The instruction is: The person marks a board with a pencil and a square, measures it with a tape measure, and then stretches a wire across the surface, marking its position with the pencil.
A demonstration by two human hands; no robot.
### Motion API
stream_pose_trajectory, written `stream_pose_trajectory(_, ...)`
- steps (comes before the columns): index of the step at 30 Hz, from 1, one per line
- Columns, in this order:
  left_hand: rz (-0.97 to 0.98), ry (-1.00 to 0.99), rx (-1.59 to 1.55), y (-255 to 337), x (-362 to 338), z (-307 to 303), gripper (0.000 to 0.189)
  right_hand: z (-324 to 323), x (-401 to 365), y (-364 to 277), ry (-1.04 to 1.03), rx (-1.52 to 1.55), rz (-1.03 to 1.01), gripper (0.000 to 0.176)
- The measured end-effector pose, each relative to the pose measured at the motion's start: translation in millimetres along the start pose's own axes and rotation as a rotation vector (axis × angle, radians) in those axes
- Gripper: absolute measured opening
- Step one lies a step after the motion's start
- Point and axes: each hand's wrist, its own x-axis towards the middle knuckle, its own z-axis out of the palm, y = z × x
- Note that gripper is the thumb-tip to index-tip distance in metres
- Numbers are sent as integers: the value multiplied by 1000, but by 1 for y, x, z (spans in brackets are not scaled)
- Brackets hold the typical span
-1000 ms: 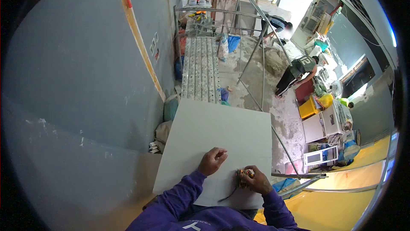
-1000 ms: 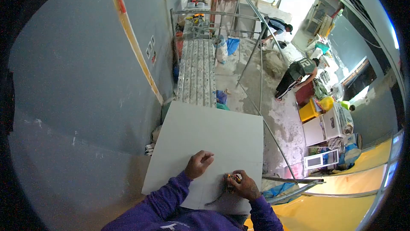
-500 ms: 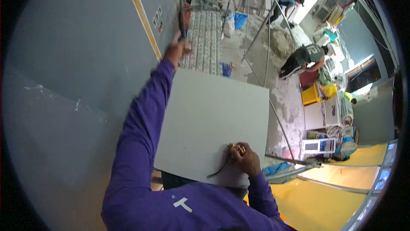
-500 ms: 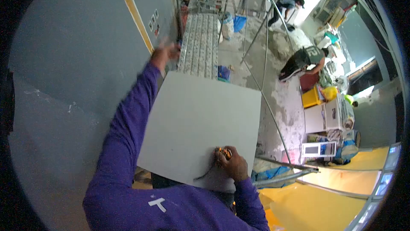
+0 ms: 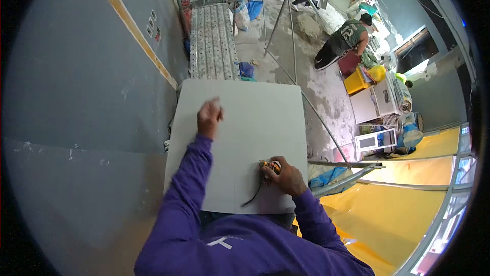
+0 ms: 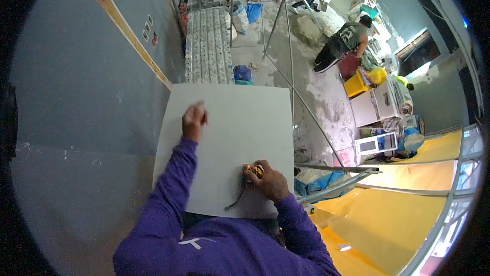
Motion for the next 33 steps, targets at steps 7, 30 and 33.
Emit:
stream_pose_trajectory(7,78,61,45,24,-32,-10,28,-6,5,-11,-57,-55,0,59)
stream_pose_trajectory(30,50,106,314,14,-18,-17,28,31,32,50,-37,-23,-194,44)
stream_pose_trajectory(33,95,86,408,-5,-15,-27,35,45,39,80,144,-487,-654,45)
